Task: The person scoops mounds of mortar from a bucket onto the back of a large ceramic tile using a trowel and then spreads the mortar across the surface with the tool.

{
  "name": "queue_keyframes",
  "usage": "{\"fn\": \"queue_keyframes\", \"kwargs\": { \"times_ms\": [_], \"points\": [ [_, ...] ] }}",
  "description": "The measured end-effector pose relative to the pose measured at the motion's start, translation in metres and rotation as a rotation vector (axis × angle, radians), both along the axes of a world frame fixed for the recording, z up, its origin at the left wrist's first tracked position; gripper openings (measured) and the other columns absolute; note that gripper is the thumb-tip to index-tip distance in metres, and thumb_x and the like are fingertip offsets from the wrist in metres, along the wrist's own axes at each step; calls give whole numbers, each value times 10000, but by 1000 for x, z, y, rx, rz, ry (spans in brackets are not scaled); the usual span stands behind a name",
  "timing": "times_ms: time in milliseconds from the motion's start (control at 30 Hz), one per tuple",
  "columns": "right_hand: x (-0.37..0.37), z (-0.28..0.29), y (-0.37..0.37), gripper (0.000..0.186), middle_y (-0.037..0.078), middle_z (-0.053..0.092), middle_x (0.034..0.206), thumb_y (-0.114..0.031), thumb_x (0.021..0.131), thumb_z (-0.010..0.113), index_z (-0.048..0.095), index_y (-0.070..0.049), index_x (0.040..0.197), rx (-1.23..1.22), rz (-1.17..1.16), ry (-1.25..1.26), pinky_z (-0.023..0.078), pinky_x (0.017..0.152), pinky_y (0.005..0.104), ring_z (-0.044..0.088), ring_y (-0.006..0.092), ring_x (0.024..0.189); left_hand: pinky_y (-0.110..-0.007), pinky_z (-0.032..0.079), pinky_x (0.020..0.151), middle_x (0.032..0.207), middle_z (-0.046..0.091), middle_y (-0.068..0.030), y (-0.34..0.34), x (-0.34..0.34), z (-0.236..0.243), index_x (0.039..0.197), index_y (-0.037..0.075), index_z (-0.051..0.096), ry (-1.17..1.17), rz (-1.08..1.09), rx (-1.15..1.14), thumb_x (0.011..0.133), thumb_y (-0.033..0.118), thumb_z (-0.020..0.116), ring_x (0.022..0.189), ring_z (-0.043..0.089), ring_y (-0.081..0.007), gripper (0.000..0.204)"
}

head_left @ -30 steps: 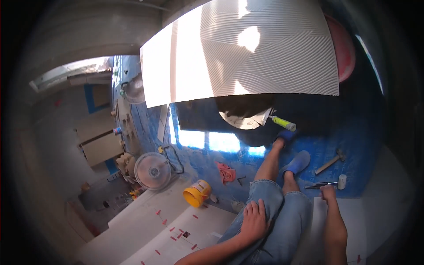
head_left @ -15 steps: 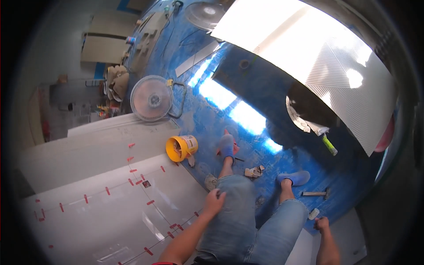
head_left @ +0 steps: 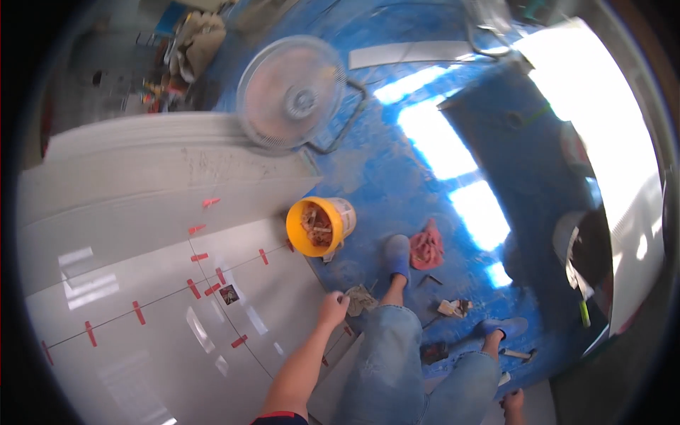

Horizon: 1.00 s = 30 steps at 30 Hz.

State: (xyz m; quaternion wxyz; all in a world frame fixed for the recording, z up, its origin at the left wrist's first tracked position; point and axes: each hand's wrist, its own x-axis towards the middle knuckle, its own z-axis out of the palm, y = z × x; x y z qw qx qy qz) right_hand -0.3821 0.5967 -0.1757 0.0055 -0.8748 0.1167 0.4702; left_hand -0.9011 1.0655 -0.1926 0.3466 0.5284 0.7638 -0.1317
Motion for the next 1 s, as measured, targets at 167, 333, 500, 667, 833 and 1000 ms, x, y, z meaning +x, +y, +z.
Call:
{"fn": "queue_keyframes", "kwargs": {
  "times_ms": [167,333,500,667,833,1000],
  "points": [
    [-38,-4,60,201,97,547,730,-160,874,576,519,-4,988,-75,243,90,440,409,329,568,206,499,-433,494,857,1052,664,-201,124,-82,-106,1060,1,646,101,85,12,862,270,633,1009,617,-374,334],
    [-49,-4,148,293,93,590,845,-227,903,615,559,-12,1095,-134,443,254,487,472,319,589,187,569,-439,471,917,1175,613,-204,199,-182,-191,1228,35,560,136,289,202,893,252,605,1087,581,-359,402],
    [-52,19,204,235,76,593,835,-214,908,611,571,-60,1081,-170,334,214,488,487,308,595,176,570,-439,465,933,1246,533,-205,242,-175,-243,1350,73,443,218,123,269,887,168,591,1130,526,-384,496],
    [-45,15,209,178,107,589,783,-163,873,579,532,-38,990,-226,415,225,470,464,337,602,218,531,-424,475,919,1207,548,-194,238,-186,-271,1247,50,496,256,41,513,800,49,657,1118,537,-382,475],
    [-74,5,235,83,113,555,727,-59,848,530,491,0,892,-241,335,217,454,410,317,580,203,461,-389,480,895,1137,585,-147,226,-196,-259,1135,39,526,127,216,448,755,50,713,1056,581,-347,424],
    [-109,-7,262,94,111,571,731,-86,874,521,495,0,902,-166,238,266,460,420,299,586,190,474,-355,499,834,974,585,-116,209,-196,-218,990,37,506,56,320,507,753,23,707,919,610,-293,312]
  ]
}}
